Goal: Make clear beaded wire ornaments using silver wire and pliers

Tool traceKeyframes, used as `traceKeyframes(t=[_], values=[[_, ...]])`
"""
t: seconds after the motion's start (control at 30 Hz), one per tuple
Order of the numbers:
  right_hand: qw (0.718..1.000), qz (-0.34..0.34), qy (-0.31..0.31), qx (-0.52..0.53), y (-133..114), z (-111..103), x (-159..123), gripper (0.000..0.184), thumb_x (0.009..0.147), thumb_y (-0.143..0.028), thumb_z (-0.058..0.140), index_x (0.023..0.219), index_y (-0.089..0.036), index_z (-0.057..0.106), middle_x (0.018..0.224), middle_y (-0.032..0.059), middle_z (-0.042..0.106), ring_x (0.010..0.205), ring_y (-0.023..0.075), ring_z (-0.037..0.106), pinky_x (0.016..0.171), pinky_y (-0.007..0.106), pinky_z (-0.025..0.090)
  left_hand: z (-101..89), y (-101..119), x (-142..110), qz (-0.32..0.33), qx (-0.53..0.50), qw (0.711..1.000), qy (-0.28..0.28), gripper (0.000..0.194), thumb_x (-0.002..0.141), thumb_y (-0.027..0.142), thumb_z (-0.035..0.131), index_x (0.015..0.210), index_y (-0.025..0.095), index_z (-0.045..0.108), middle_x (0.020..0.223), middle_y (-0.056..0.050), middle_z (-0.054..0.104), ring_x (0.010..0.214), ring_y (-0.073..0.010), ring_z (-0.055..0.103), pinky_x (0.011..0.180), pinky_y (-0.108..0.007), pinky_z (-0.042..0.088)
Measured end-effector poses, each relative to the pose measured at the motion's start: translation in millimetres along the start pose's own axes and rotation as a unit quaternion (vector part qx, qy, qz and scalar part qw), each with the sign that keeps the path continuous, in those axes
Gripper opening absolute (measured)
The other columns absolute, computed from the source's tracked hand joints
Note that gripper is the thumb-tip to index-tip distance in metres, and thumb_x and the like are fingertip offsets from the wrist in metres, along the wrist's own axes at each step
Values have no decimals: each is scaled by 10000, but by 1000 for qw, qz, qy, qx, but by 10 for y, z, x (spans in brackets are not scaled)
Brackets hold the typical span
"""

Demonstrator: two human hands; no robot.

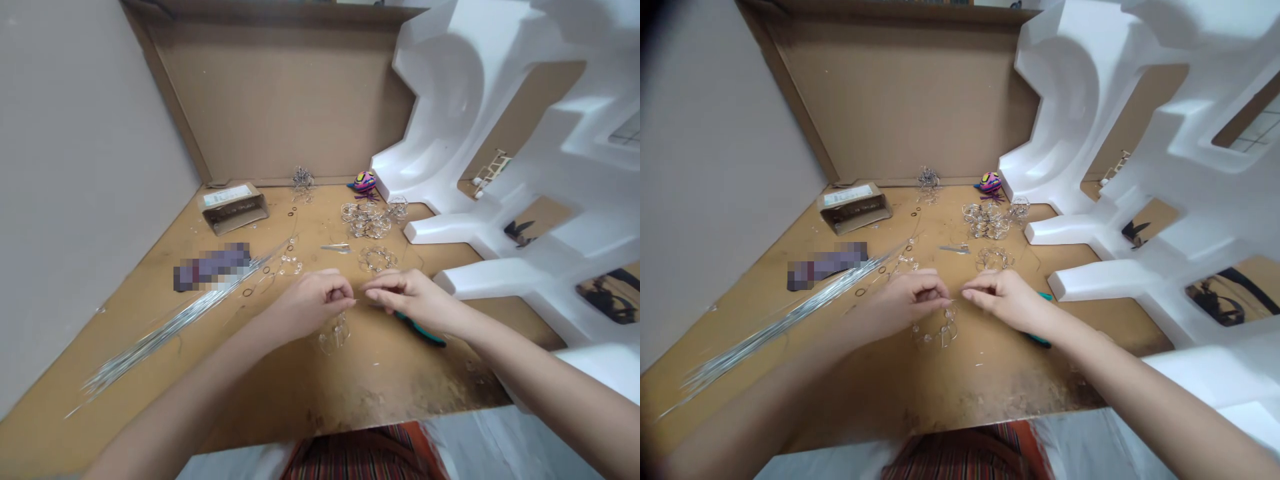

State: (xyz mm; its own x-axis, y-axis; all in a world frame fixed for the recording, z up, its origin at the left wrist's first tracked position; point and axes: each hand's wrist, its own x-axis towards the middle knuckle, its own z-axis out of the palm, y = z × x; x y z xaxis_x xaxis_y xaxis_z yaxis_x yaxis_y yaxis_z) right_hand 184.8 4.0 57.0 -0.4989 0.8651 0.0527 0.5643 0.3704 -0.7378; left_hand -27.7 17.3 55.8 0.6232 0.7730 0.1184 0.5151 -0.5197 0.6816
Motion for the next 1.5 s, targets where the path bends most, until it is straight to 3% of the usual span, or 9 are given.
traceKeyframes(t=[0.13, 0.37, 0.5, 0.7, 0.87, 1.07, 1.23, 1.5], values=[[995, 44, -48, 79, -25, 139, 118, 295, 847, -373, 479, 844, -148, 670, 656, -1, 596, 520, 84, 481, 547, 228, 390, 61, -26, -10, 18, 45, 998, 28, 173, 818, 311, 517, 736, 193, 614, 660, 26, 522, 583, -93, 448, 542, -207, 307], [984, 80, -56, 146, 139, 234, 229, 298, 767, -405, 574, 798, -127, 678, 710, 24, 639, 553, 90, 489, 521, 220, 386, 171, -159, -9, 40, 103, 993, 41, 157, 817, 256, 498, 723, 185, 602, 643, 17, 512, 617, -114, 453, 563, -228, 294], [971, 99, -63, 207, 203, 282, 275, 292, 745, -395, 604, 808, -116, 659, 638, 18, 613, 546, 92, 526, 509, 211, 411, 181, -217, 26, 2, 61, 997, 49, 137, 801, 257, 503, 714, 190, 585, 658, 22, 515, 617, -113, 453, 554, -227, 308], [967, 125, 7, 223, 325, 356, 361, 230, 724, -357, 622, 756, -130, 641, 625, 3, 589, 508, 67, 498, 453, 182, 382, 248, -519, -35, -99, -18, 986, 132, 158, 803, 265, 458, 933, 203, 525, 812, 1, 570, 703, -136, 517, 598, -243, 393], [954, 133, 5, 270, 432, 460, 398, 255, 717, -386, 621, 770, -137, 639, 654, 4, 591, 519, 70, 496, 466, 191, 392, 421, -760, -123, -105, 4, 991, 87, 242, 727, 189, 511, 966, 200, 550, 968, -28, 567, 876, -179, 525, 727, -288, 428], [968, 129, -4, 216, 529, 536, 322, 257, 753, -377, 591, 799, -134, 659, 624, 7, 586, 531, 82, 488, 501, 206, 389, 523, -798, -84, -54, -1, 996, 74, 122, 725, 154, 501, 818, 189, 573, 866, -22, 576, 845, -175, 515, 765, -305, 418], [990, 59, 9, 130, 515, 574, 300, 192, 785, -308, 559, 790, -157, 678, 715, 24, 627, 625, 112, 530, 578, 229, 410, 593, -818, -69, -45, 18, 995, 83, 86, 700, 120, 496, 755, 179, 526, 786, -11, 550, 772, -167, 489, 706, -293, 407], [999, 5, 16, 42, 466, 612, 278, 168, 814, -243, 527, 807, -175, 680, 747, 28, 614, 647, 113, 546, 589, 224, 406, 627, -806, -98, -25, 56, 996, 59, 181, 642, 81, 490, 793, 178, 518, 881, -34, 539, 851, -191, 479, 770, -326, 399]])
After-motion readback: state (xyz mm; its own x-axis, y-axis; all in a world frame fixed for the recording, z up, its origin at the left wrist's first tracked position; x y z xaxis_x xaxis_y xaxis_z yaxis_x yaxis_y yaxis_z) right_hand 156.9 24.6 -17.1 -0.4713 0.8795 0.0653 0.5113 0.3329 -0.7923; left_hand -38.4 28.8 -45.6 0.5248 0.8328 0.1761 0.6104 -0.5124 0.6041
